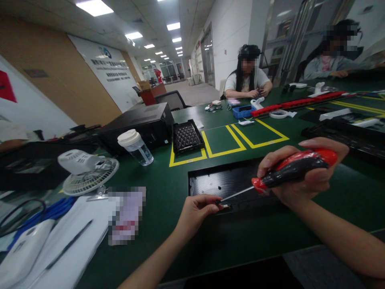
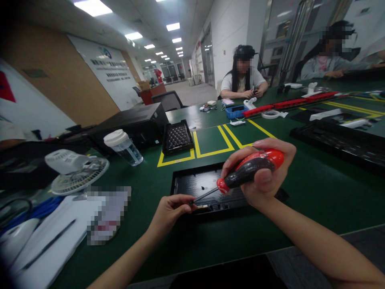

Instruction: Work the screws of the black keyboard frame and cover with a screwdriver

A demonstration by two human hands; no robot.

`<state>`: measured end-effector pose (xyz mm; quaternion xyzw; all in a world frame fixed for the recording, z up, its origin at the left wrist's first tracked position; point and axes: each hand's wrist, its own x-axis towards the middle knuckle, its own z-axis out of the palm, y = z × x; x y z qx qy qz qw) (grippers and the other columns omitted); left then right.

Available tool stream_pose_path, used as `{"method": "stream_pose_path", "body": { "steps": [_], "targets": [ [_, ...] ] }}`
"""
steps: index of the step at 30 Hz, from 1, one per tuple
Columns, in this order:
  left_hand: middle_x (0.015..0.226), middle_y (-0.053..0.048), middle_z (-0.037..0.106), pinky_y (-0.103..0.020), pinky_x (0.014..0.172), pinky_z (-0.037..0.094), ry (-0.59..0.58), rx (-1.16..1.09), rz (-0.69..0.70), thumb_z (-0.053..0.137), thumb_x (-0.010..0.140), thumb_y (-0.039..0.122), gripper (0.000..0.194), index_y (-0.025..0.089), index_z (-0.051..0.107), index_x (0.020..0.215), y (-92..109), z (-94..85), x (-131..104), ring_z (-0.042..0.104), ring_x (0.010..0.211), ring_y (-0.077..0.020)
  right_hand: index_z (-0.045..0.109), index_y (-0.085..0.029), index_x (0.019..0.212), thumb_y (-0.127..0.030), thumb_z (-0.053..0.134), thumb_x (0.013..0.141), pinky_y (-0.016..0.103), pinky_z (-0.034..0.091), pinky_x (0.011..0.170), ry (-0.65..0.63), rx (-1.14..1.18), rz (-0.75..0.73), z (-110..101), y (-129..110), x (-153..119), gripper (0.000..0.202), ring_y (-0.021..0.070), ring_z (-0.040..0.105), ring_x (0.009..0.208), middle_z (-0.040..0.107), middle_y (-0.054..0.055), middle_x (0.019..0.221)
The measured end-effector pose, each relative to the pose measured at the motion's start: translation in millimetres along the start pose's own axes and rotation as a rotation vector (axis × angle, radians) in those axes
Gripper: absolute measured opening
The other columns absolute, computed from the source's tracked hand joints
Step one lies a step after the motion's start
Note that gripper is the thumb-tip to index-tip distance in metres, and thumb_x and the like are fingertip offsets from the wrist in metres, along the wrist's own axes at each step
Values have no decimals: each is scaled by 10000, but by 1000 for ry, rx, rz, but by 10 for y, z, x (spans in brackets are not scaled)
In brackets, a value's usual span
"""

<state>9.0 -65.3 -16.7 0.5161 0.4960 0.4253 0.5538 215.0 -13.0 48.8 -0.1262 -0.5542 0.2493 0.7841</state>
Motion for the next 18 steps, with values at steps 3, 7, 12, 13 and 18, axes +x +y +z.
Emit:
{"method": "stream_pose_path", "body": {
  "steps": [3, 7, 12, 13, 18],
  "targets": [
    [762, -38, 732, -280, 734, 518, -16, 6, 0, 705, 661, 227, 269, 150, 714, 918, 14, -1, 4, 678, 746, -179, 472, -300, 978, -551, 546, 798, 298, 407, 337, 4, -11, -5, 4, -3, 11, 318, 167, 553, 384, 606, -19, 619],
    [801, -34, 723, -273, 739, 513, 3, 83, 66, 671, 709, 254, 299, 157, 684, 991, 16, -62, 12, 676, 781, -178, 484, -289, 971, -547, 569, 782, 294, 399, 322, 24, 8, -20, 13, -4, 48, 331, 168, 546, 376, 610, -17, 603],
    [870, -37, 712, -264, 754, 489, 56, 429, 214, 479, 878, 353, 272, 187, 669, 980, 73, -217, -1, 654, 824, -164, 499, -277, 960, -510, 592, 777, 300, 391, 316, 55, 19, -33, 17, 40, 111, 311, 171, 526, 360, 600, -18, 567],
    [895, -31, 709, -265, 760, 486, 47, 519, 224, 473, 883, 355, 267, 201, 669, 979, 89, -245, -3, 649, 836, -164, 503, -276, 963, -502, 595, 778, 297, 385, 314, 53, 18, -36, 14, 58, 124, 307, 170, 524, 357, 595, -19, 557],
    [1025, -34, 679, -318, 863, 461, -39, 915, 305, 484, 889, 335, 237, 228, 652, 1017, 95, -350, 25, 612, 950, -177, 501, -274, 969, -469, 599, 782, 282, 400, 322, 1, 15, -22, -1, 160, 188, 287, 160, 535, 365, 593, -38, 548]
  ]
}}
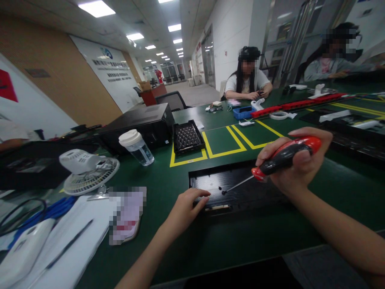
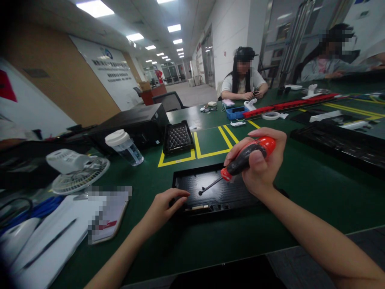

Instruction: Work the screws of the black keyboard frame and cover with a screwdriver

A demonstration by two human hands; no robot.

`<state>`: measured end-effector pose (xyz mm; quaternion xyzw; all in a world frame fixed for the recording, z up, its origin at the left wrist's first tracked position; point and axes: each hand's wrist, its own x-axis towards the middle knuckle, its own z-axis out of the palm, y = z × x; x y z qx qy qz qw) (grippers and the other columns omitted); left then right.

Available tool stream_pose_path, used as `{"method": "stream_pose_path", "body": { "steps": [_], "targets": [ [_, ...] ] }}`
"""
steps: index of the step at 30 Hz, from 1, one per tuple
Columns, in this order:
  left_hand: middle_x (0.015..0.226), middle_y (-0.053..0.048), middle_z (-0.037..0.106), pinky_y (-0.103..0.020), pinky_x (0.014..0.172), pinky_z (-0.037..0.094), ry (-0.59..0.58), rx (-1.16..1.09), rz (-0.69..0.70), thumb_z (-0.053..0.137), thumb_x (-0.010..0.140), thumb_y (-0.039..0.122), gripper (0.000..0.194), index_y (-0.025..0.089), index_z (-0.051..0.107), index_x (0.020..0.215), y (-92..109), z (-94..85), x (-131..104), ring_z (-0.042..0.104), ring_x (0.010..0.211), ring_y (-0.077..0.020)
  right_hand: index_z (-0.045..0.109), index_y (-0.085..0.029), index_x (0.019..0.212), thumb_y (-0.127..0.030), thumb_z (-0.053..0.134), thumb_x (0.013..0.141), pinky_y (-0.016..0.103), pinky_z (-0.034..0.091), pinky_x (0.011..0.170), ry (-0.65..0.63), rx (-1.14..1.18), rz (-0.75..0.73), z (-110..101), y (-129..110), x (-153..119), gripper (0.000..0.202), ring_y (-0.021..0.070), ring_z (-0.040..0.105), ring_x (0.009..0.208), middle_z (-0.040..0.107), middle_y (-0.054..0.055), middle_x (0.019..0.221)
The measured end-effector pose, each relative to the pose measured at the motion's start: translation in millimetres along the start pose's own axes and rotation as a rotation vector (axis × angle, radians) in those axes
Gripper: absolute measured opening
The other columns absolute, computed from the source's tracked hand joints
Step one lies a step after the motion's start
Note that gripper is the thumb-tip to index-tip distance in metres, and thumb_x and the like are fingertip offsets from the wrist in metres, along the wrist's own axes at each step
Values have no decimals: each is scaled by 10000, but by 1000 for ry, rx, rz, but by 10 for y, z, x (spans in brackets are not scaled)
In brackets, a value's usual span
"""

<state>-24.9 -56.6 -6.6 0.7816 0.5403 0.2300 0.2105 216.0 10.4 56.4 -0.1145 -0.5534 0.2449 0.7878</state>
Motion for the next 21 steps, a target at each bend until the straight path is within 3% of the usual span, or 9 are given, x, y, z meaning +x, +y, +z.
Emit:
{"method": "stream_pose_path", "body": {
  "steps": [4, 7, 11, 15, 21],
  "targets": [
    [1115, -46, 651, -464, 1026, 345, -65, 242, 137, 572, 840, 362, 275, 240, 623, 1081, -100, 17, 24, 540, 1113, -226, 481, -248, 981, -392, 586, 800, 283, 438, 348, -123, 24, 39, 10, 65, 24, 254, 155, 548, 373, 598, -43, 556],
    [1185, -59, 619, -472, 1047, 334, -47, 368, 161, 520, 875, 302, 259, 235, 613, 1107, -179, 27, 40, 465, 1219, -241, 488, -244, 988, -358, 582, 804, 291, 440, 369, -177, 0, 108, 31, 103, 11, 236, 158, 559, 397, 586, -36, 562],
    [1299, -92, 540, -455, 1045, 358, 32, 476, 119, 463, 895, 223, 324, 206, 549, 1207, -298, 43, 50, 406, 1281, -247, 504, -253, 999, -342, 583, 800, 285, 435, 386, -271, -15, 125, 60, 151, -10, 232, 148, 559, 410, 577, -40, 570],
    [1383, -121, 452, -479, 1050, 349, 30, 522, 17, 479, 885, 239, 418, 198, 462, 1301, -377, 60, 44, 367, 1310, -266, 509, -238, 1008, -320, 572, 810, 272, 427, 384, -336, -6, 119, 89, 161, -2, 224, 137, 548, 403, 571, -41, 574],
    [1388, -160, 430, -440, 1049, 355, 15, 519, -60, 484, 881, 293, 477, 166, 418, 1337, -373, 61, 39, 427, 1267, -264, 497, -238, 1013, -360, 578, 814, 263, 417, 395, -400, -40, 145, 100, 122, 0, 247, 135, 546, 405, 560, -41, 565]
  ]
}}
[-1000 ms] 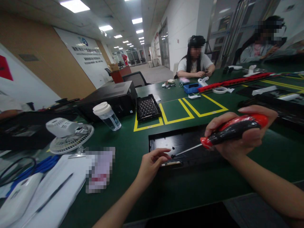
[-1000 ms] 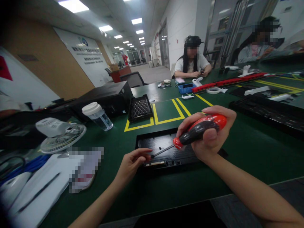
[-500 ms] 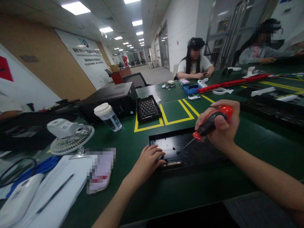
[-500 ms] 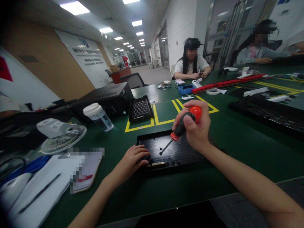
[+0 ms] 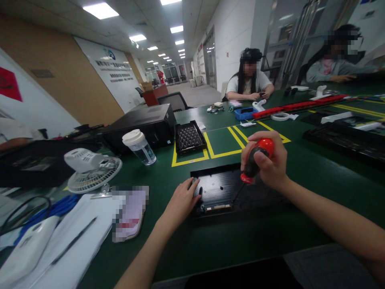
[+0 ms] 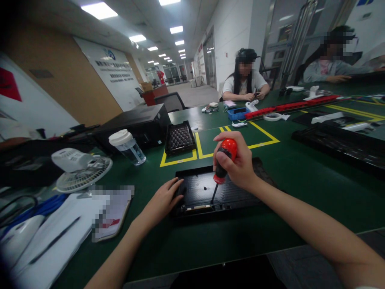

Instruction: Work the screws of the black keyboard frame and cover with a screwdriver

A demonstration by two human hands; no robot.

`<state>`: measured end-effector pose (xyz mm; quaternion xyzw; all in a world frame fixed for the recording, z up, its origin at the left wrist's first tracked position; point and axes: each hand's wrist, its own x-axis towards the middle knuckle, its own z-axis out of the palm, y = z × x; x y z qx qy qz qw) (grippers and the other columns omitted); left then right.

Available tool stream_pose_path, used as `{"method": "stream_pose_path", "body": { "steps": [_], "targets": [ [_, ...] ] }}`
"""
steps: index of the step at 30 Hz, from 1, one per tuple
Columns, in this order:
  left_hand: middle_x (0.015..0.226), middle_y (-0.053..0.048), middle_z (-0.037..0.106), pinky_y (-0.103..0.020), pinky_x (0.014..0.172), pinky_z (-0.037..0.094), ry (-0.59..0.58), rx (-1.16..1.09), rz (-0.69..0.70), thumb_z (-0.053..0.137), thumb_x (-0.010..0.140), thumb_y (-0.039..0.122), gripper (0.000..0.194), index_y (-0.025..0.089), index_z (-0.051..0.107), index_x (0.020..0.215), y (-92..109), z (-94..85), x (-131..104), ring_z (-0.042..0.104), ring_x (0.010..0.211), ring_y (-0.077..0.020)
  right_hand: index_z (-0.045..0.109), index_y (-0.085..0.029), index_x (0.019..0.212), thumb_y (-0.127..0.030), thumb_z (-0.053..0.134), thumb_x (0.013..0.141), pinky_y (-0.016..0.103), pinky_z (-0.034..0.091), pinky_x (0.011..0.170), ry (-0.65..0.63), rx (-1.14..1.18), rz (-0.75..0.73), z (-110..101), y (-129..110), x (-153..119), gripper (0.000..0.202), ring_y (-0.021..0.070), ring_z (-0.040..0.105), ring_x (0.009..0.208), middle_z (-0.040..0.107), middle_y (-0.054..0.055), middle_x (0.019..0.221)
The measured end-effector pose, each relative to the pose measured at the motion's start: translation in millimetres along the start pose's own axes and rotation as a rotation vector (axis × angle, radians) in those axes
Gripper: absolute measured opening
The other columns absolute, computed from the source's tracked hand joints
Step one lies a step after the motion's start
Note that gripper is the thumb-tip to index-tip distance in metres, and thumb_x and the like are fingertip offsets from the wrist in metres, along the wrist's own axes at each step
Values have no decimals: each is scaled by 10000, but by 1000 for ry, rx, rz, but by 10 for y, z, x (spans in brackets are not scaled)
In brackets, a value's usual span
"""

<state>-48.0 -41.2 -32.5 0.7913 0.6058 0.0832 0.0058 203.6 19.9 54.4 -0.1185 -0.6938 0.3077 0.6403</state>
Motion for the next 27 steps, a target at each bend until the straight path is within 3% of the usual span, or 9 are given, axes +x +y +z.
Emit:
{"method": "stream_pose_path", "body": {
  "steps": [8, 27],
  "targets": [
    [1466, -173, 307, -475, 1052, 332, -41, -1, -32, 436, 900, 349, 537, 183, 322, 1398, -12, 28, -6, 403, 1288, -287, 499, -221, 1014, -346, 568, 827, 263, 430, 410, -44, -10, -3, 38, -31, -41, 235, 129, 538, 409, 571, -37, 573],
    [1458, -170, 324, -485, 1030, 354, -38, -13, -30, 450, 894, 349, 510, 194, 364, 1373, -34, 43, -13, 402, 1289, -292, 493, -229, 1051, -327, 552, 835, 264, 438, 440, -101, -22, -4, 62, 49, -101, 244, 127, 544, 434, 557, -44, 587]
  ]
}}
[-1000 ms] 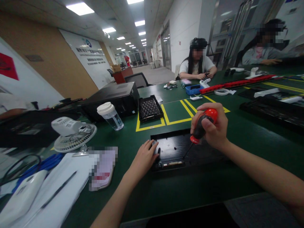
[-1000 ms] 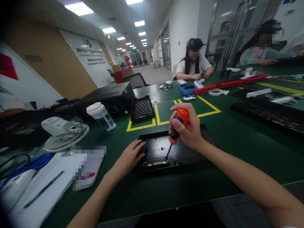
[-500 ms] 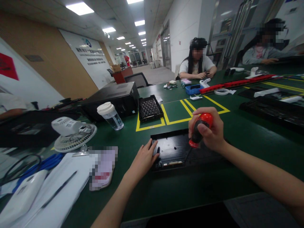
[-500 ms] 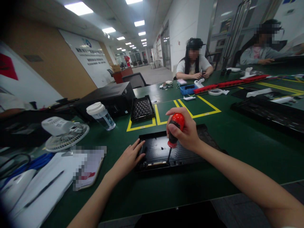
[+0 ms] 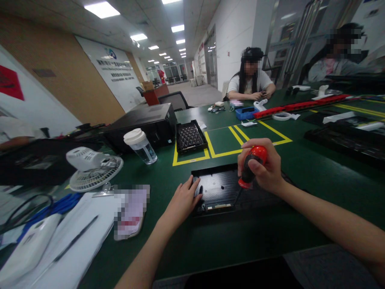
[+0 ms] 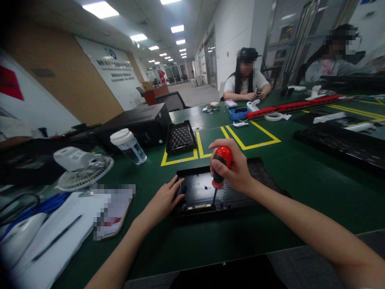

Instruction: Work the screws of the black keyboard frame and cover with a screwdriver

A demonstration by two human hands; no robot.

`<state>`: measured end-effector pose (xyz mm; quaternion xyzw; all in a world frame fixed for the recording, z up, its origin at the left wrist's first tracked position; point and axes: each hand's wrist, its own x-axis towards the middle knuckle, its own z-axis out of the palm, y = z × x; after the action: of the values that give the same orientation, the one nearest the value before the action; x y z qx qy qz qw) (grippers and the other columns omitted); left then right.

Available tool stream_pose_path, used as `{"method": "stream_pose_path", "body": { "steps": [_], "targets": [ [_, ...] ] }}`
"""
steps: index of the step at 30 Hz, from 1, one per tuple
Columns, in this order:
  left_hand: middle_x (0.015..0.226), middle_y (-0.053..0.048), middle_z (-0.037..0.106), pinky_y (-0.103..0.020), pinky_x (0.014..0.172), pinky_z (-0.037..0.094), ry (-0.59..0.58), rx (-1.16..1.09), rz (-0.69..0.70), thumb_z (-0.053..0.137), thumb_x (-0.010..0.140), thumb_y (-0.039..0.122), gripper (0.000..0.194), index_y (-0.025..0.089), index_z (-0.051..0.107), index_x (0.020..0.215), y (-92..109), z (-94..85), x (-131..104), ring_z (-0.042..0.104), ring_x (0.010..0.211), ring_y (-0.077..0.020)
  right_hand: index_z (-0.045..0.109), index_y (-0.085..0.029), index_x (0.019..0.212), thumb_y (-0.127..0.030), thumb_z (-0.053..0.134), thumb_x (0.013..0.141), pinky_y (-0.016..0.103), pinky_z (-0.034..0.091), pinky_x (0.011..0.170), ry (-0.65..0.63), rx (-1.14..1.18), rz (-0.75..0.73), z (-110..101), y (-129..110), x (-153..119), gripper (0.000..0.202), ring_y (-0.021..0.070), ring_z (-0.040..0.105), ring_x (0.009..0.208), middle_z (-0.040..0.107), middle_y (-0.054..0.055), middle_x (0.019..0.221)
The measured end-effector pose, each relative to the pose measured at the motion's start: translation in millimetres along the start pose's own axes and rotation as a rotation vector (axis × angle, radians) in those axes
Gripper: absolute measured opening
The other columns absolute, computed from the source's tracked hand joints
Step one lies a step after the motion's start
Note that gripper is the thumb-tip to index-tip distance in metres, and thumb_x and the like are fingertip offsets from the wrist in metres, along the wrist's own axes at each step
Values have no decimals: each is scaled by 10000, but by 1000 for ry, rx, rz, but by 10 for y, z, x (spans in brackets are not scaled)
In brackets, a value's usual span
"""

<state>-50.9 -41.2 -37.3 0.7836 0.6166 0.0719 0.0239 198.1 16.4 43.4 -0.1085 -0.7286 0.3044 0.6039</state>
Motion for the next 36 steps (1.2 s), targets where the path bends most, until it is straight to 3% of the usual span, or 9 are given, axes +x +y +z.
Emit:
{"method": "stream_pose_path", "body": {
  "steps": [22, 31, 36],
  "targets": [
    [1459, -169, 323, -479, 1036, 347, -4, -1, 3, 442, 898, 357, 509, 196, 358, 1374, 7, -14, -8, 429, 1269, -289, 496, -245, 1084, -302, 552, 833, 286, 441, 486, -49, -21, -3, 10, 7, -12, 263, 138, 544, 475, 568, -31, 615],
    [1463, -156, 323, -468, 1045, 343, -18, 13, -9, 450, 895, 360, 510, 201, 359, 1371, -3, -1, 0, 416, 1280, -280, 488, -226, 1096, -304, 554, 823, 262, 433, 520, -115, -89, -26, 44, -2, -10, 292, 114, 544, 512, 562, -25, 692],
    [1469, -157, 308, -469, 1052, 336, -25, 19, -11, 446, 899, 364, 519, 204, 343, 1381, 9, -8, 1, 400, 1292, -275, 501, -213, 1069, -279, 573, 811, 258, 426, 554, -81, -185, -4, 82, -38, 6, 276, 102, 520, 550, 554, -7, 773]
  ]
}}
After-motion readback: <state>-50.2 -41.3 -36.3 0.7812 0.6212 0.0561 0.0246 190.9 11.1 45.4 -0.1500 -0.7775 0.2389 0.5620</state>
